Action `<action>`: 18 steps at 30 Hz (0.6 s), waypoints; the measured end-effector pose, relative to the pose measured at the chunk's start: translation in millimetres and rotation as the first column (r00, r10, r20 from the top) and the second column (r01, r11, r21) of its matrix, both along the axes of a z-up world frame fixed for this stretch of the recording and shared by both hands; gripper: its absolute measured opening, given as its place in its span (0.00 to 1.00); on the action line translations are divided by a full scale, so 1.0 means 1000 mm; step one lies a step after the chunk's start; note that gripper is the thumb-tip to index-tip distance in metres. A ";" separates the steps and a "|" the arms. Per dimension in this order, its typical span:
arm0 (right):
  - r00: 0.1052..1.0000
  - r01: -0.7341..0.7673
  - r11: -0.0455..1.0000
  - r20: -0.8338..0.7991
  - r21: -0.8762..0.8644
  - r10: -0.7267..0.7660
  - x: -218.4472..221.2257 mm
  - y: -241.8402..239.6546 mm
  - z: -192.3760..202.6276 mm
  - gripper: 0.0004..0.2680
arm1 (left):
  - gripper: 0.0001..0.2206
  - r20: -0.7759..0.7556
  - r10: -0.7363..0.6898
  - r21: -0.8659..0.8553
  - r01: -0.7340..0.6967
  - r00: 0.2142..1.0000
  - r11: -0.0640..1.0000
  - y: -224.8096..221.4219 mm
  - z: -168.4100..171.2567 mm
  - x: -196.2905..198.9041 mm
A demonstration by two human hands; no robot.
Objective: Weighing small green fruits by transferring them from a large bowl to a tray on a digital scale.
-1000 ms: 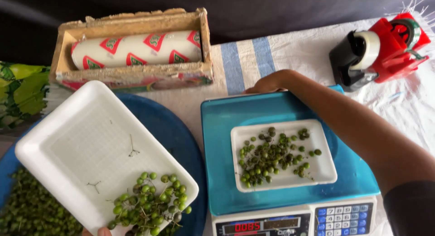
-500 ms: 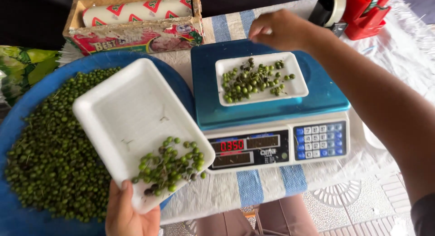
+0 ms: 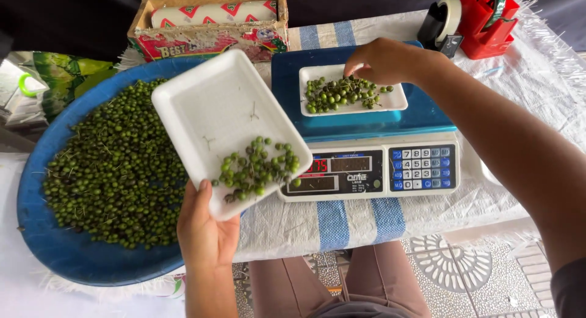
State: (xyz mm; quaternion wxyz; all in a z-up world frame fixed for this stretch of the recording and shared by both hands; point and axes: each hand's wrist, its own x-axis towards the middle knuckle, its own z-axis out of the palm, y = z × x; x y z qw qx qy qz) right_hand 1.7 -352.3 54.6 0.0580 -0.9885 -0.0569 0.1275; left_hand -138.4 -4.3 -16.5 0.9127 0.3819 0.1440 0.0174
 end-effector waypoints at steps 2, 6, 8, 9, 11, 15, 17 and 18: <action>0.998 0.018 1.000 -0.064 0.011 -0.017 0.000 -0.002 -0.004 0.13 | 0.23 0.038 0.004 -0.032 -0.002 0.999 0.999 -0.007 -0.002 0.018; 0.893 -0.311 0.943 0.375 0.118 0.247 0.015 -0.020 -0.019 0.10 | 0.23 0.126 -0.056 -0.133 0.073 0.990 0.988 -0.033 0.003 0.069; 0.704 -0.520 0.843 0.628 0.137 0.332 0.012 -0.021 -0.007 0.10 | 0.21 0.132 -0.069 -0.154 0.089 0.989 0.984 -0.056 0.005 0.103; 0.740 -0.503 0.832 0.614 0.234 0.274 0.003 -0.012 0.002 0.10 | 0.21 0.155 -0.078 -0.147 0.101 0.985 0.984 -0.068 0.005 0.118; 0.775 -0.479 0.814 0.593 0.328 0.217 -0.006 0.004 0.017 0.11 | 0.21 0.179 -0.089 -0.141 0.115 0.980 0.983 -0.092 0.008 0.144; 0.929 -0.245 0.930 0.339 0.272 0.146 -0.001 0.026 0.032 0.21 | 0.24 0.191 -0.141 -0.031 0.149 0.971 0.988 -0.138 0.024 0.177; 0.962 -0.143 0.965 0.260 0.220 0.083 0.002 0.035 0.036 0.25 | 0.26 0.209 -0.169 0.050 0.162 0.963 0.986 -0.157 0.026 0.186; 0.981 -0.056 0.975 0.195 0.216 0.014 0.001 0.039 0.038 0.26 | 0.23 0.213 -0.186 0.169 0.152 0.959 0.974 -0.165 0.025 0.189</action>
